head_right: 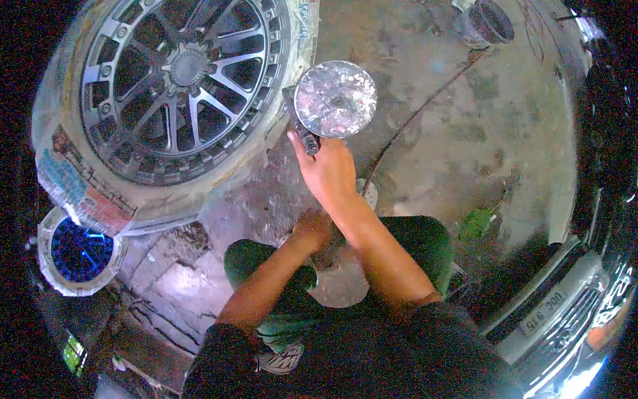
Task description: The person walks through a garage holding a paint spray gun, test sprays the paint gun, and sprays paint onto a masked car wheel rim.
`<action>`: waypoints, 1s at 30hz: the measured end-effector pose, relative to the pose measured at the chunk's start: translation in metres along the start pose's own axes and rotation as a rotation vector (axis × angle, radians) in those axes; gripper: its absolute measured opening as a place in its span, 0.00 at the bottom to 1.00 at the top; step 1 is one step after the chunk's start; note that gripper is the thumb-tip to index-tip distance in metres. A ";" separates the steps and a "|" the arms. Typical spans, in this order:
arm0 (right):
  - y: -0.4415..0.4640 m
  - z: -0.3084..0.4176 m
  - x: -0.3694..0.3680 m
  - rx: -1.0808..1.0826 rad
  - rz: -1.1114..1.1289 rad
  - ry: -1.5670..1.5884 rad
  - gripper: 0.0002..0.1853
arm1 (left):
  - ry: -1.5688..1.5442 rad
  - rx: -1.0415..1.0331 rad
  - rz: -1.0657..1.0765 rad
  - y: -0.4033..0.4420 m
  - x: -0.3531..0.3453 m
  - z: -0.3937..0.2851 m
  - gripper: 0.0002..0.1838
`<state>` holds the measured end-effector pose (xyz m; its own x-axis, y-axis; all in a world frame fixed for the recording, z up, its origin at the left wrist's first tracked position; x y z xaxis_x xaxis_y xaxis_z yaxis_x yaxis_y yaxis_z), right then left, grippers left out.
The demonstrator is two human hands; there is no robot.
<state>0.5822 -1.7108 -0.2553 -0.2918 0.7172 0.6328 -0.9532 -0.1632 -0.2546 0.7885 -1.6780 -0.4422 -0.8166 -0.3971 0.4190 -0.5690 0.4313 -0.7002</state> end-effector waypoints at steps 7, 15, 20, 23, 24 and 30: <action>0.002 -0.047 -0.052 0.103 -0.039 -0.143 0.24 | 0.052 -0.290 -0.356 0.088 -0.050 0.030 0.20; -0.006 -0.053 -0.077 0.164 -0.124 0.005 0.24 | 0.165 -0.116 0.169 0.033 -0.011 0.051 0.18; -0.005 -0.051 -0.078 0.210 -0.184 0.011 0.23 | 0.165 -0.228 0.081 0.018 -0.005 0.035 0.16; 0.001 -0.052 -0.078 0.183 -0.157 0.047 0.23 | 0.158 -0.228 0.135 0.022 -0.015 0.038 0.18; 0.002 -0.052 -0.078 0.179 -0.160 0.058 0.23 | 0.153 -0.225 0.117 0.020 -0.015 0.040 0.17; 0.004 -0.056 -0.075 0.162 -0.183 0.011 0.23 | 0.210 -0.235 0.060 0.021 -0.016 0.039 0.16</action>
<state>0.6047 -1.7275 -0.3451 -0.1128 0.7519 0.6495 -0.9907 -0.1353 -0.0154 0.7935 -1.6937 -0.4860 -0.8377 -0.1997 0.5084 -0.5060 0.6341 -0.5847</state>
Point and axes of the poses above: each hand's wrist, its own y-axis towards the middle knuckle, its own x-axis out of the back of the hand, z = x × y, the point moved 8 cm from there along y, towards the middle knuckle, and after that the axes turned 5 degrees about -x, right-handed, at the moved point
